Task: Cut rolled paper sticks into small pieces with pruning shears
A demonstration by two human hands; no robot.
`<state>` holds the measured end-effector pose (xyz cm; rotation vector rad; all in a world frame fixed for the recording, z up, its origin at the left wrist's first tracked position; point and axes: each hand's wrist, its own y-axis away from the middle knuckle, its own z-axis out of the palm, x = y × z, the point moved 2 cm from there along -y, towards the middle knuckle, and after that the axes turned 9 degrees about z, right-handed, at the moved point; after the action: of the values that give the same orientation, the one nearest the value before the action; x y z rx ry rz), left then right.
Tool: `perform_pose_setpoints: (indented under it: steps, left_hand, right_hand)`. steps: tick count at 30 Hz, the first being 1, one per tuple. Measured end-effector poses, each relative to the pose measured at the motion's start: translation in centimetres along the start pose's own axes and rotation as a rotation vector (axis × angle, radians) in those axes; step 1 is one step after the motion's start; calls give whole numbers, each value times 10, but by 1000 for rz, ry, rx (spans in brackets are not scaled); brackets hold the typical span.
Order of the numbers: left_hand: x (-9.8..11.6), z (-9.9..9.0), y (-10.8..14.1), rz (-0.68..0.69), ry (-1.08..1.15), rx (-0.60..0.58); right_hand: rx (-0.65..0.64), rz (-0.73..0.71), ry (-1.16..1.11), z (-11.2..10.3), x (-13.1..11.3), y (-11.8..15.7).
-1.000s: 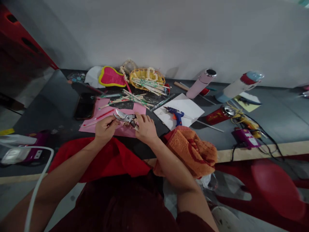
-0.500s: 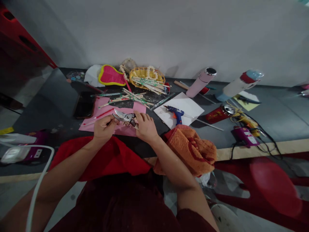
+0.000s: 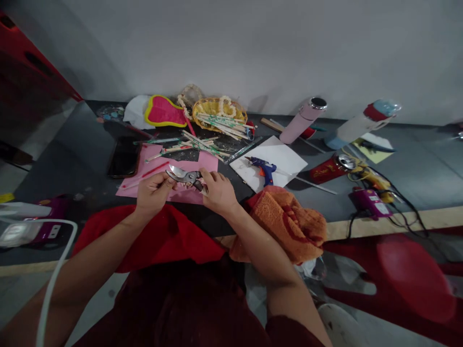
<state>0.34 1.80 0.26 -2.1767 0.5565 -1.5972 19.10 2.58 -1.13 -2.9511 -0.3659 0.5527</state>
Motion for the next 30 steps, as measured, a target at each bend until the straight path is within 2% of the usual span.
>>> perform_pose_setpoints:
  steps: [8,17,30]
  left_hand:
    - [-3,1,3,11,-123,7]
    - [-5,0,2,17,-65,-68]
    - [-5,0,0,68,7,-28]
  right_hand:
    - [0,21,38,2,0,-2]
    - [-8,-41,37,1,6,-3]
    - [-15,-61,-40,1,7,-3]
